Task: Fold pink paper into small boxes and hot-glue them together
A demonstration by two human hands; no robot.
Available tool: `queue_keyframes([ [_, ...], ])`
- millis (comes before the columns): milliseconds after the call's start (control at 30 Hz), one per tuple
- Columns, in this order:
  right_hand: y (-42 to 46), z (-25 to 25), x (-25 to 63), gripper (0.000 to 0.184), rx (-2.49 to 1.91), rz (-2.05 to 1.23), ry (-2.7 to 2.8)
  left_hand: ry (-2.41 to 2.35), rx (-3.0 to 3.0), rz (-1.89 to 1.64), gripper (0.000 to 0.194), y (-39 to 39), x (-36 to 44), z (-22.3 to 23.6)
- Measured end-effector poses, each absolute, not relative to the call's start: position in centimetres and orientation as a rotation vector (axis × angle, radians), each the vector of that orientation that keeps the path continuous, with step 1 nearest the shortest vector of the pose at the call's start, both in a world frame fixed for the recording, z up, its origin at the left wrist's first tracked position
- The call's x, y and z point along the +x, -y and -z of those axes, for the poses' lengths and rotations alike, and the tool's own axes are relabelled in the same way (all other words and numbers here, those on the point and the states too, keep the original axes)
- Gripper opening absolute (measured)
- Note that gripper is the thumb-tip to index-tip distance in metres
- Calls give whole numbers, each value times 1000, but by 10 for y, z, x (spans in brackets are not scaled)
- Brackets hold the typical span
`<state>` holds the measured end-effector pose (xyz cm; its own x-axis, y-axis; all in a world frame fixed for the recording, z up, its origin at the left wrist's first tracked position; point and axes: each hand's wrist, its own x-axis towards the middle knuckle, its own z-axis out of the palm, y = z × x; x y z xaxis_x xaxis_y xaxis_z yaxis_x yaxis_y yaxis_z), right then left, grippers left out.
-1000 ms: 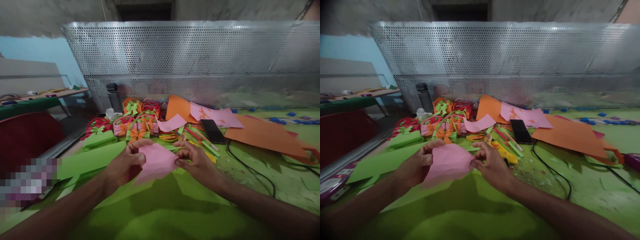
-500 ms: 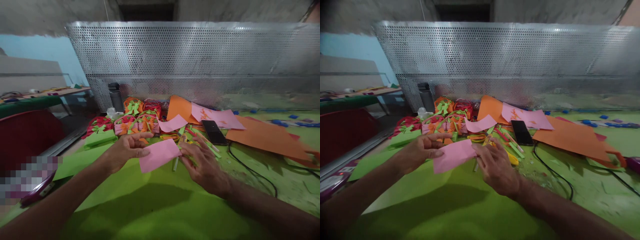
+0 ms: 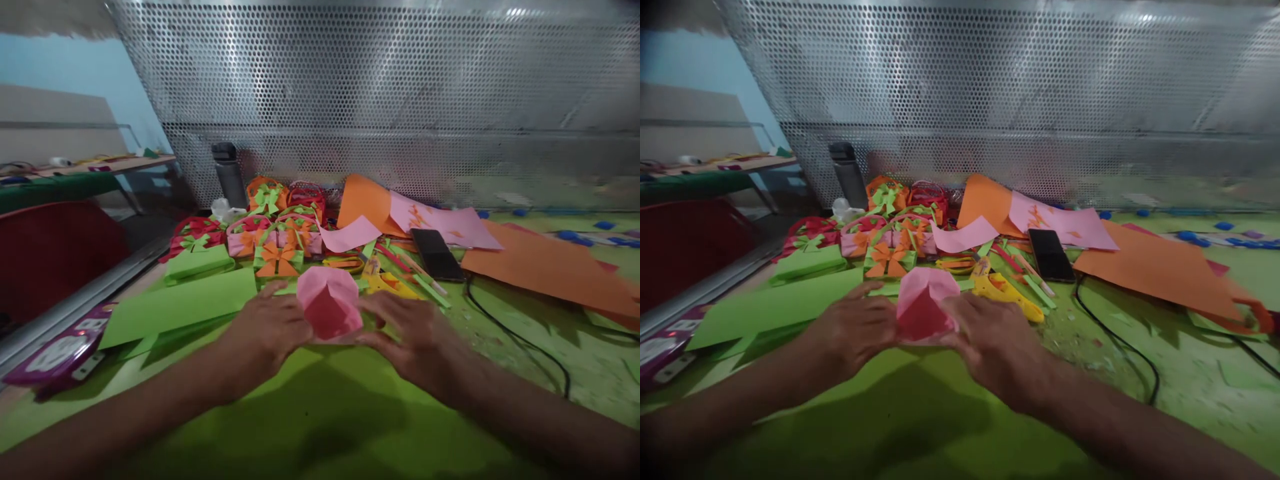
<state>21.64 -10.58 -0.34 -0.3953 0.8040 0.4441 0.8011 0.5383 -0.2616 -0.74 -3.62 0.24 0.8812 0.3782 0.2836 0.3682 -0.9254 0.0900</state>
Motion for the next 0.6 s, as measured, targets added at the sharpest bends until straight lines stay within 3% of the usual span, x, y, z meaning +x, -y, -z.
queue_keyframes([
  [200,114,13,207,10,-1454,-110,2492,-501,3110,-477,20,47,-7,8],
  [367,113,18,204,31,-1414,-37,2694,-503,3144,-461,24,50,-10,11],
  [500,118,12,198,25,-1329,-17,2791,-567,3216,-451,23,58,-9,15],
  [600,120,7,193,21,-1316,-10,2819,-666,3232,-256,20,64,-6,18],
])
